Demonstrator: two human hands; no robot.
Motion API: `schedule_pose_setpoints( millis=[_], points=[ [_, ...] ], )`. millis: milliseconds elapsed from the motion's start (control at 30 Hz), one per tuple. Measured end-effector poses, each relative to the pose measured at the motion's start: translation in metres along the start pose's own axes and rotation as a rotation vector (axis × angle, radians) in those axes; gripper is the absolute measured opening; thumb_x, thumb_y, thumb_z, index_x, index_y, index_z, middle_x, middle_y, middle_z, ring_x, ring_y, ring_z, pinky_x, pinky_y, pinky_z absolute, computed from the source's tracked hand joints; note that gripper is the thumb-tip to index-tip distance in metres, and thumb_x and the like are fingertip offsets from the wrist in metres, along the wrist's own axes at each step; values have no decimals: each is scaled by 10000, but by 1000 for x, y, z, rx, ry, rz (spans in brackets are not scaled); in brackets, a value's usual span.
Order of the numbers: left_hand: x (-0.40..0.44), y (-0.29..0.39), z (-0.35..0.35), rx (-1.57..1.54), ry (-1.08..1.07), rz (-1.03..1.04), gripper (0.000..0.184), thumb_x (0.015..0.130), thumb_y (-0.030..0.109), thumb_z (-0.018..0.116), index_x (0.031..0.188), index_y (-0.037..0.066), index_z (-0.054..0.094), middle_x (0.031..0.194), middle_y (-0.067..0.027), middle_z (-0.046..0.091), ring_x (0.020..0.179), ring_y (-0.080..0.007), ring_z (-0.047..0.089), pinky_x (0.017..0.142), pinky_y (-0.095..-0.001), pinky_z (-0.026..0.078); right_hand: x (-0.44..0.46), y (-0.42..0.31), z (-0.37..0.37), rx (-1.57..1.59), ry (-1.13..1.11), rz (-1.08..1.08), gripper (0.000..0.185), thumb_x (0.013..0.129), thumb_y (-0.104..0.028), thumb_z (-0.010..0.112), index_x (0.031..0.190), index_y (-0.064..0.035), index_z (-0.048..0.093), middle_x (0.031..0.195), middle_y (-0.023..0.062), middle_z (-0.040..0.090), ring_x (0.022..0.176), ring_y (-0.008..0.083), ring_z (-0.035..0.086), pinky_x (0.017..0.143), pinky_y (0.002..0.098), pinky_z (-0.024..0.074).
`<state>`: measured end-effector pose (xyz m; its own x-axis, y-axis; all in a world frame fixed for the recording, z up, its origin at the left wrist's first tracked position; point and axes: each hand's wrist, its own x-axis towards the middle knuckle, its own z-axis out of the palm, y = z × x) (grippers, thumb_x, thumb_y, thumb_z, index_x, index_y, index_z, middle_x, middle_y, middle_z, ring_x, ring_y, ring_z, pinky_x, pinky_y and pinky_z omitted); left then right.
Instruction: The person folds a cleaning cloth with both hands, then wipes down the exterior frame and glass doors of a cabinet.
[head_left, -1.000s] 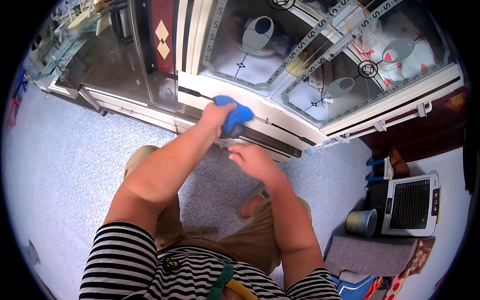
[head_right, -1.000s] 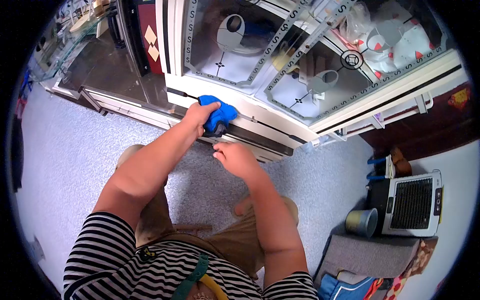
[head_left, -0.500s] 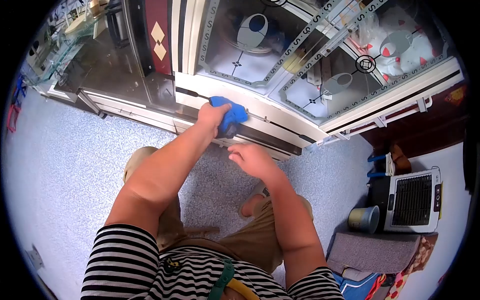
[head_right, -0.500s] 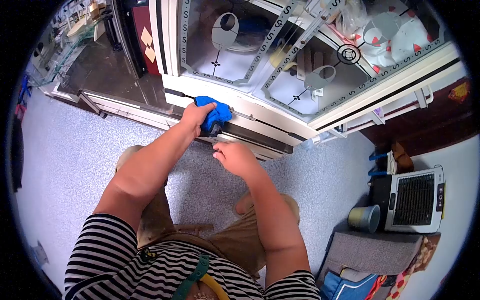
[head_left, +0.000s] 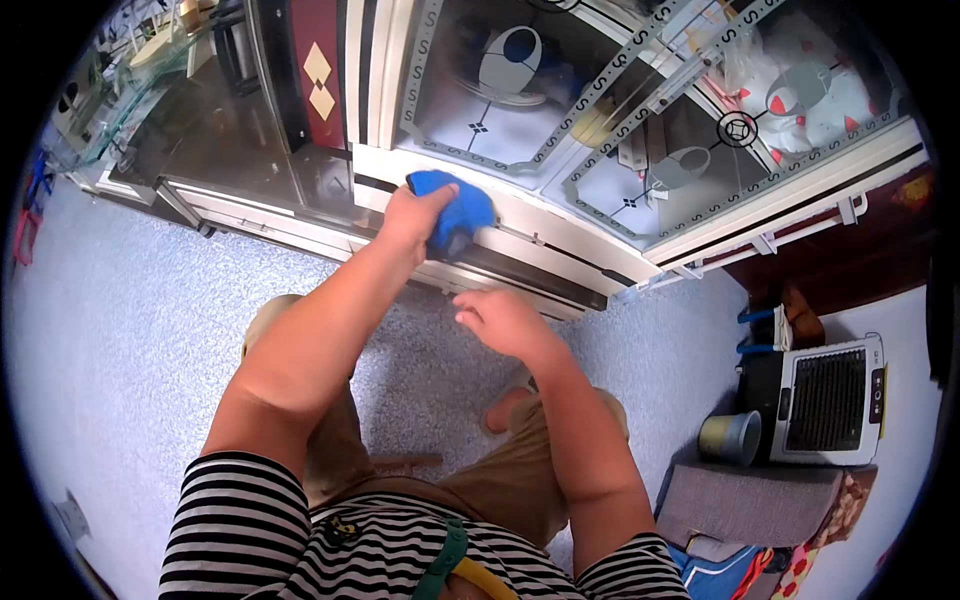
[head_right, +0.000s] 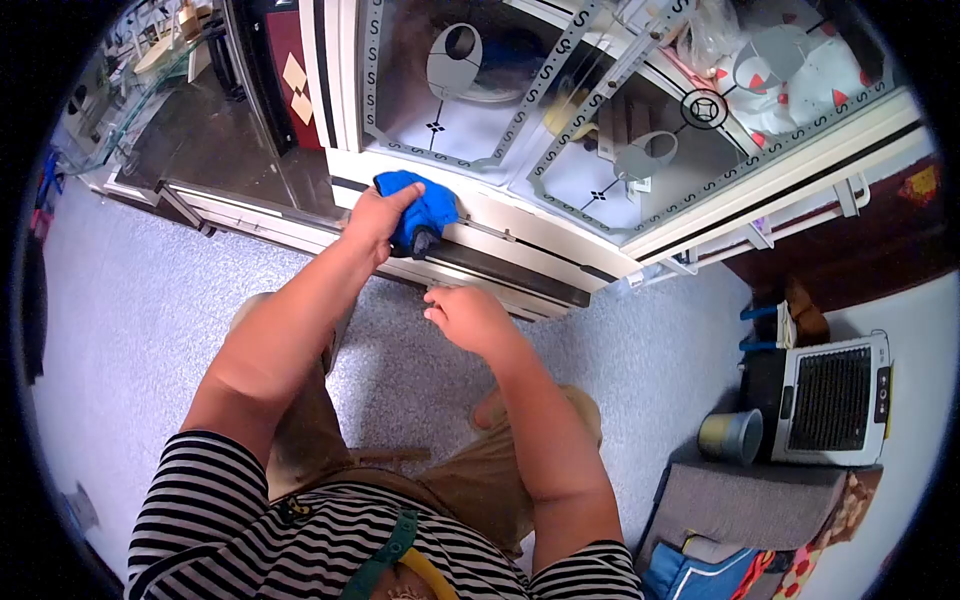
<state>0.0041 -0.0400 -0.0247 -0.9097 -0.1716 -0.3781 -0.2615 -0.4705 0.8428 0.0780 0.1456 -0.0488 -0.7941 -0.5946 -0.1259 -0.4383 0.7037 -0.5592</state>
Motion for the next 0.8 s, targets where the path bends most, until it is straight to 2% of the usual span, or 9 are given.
schedule_pose_setpoints(
  millis=[100, 133, 267, 367, 433, 567, 667, 800],
  points=[
    [24, -32, -8, 105, -8, -27, 396, 821, 133, 753, 1126, -51, 580, 1024, -173, 654, 865, -255, 677, 674, -385, 577, 4, -3, -2, -5, -4, -2, 271, 876, -243, 665, 1080, -66, 679, 989, 149, 700, 927, 354, 656, 809, 441, 517],
    [23, -37, -6, 188, 61, -75, 435, 806, 130, 762, 1146, -56, 566, 1046, -186, 643, 899, -266, 672, 682, -392, 577, 6, -5, -2, -9, -5, -7, 271, 876, -243, 665, 1080, -66, 679, 989, 149, 700, 927, 354, 656, 809, 441, 517],
    [32, -46, -9, 93, -3, -102, 438, 828, 116, 742, 1171, -64, 538, 1054, -193, 637, 888, -279, 676, 678, -392, 582, 7, -9, 0, -2, -33, 3, 273, 893, -241, 651, 1102, -66, 674, 993, 150, 699, 924, 344, 658, 812, 424, 513],
    [-2, -11, 1, -11, -54, -79, 398, 849, 114, 725, 1154, -64, 542, 1031, -183, 644, 852, -268, 681, 670, -384, 583, 6, -7, 3, -7, -30, -17, 283, 905, -235, 642, 1127, -61, 669, 998, 151, 700, 923, 335, 662, 815, 410, 511],
    [-8, 1, 3, -22, -48, 31, 376, 860, 123, 719, 1146, -54, 550, 985, -158, 663, 805, -244, 684, 665, -365, 580, 5, -5, 4, 3, -15, -23, 283, 905, -233, 643, 1125, -58, 668, 999, 152, 700, 924, 336, 662, 817, 412, 511],
    [7, -2, -6, -63, -94, 56, 373, 861, 135, 723, 1137, -55, 560, 999, -163, 663, 816, -247, 687, 667, -361, 581, 2, 1, 2, -8, -31, -15, 285, 905, -231, 644, 1125, -51, 665, 995, 157, 700, 923, 342, 661, 813, 419, 512],
    [12, -9, -5, 10, -9, -72, 394, 859, 149, 728, 1141, -69, 561, 1022, -170, 658, 843, -261, 683, 699, -365, 580, 2, 3, 0, -25, -44, -2, 289, 904, -236, 644, 1132, -59, 664, 995, 154, 702, 924, 342, 662, 810, 419, 513],
    [31, -40, -10, 152, 59, -72, 405, 840, 137, 743, 1149, -58, 568, 1022, -162, 654, 874, -264, 667, 703, -395, 570, 3, 2, 1, -29, -41, 9, 291, 895, -272, 647, 1102, -69, 672, 1002, 138, 702, 936, 350, 655, 813, 449, 513]
  ],
)
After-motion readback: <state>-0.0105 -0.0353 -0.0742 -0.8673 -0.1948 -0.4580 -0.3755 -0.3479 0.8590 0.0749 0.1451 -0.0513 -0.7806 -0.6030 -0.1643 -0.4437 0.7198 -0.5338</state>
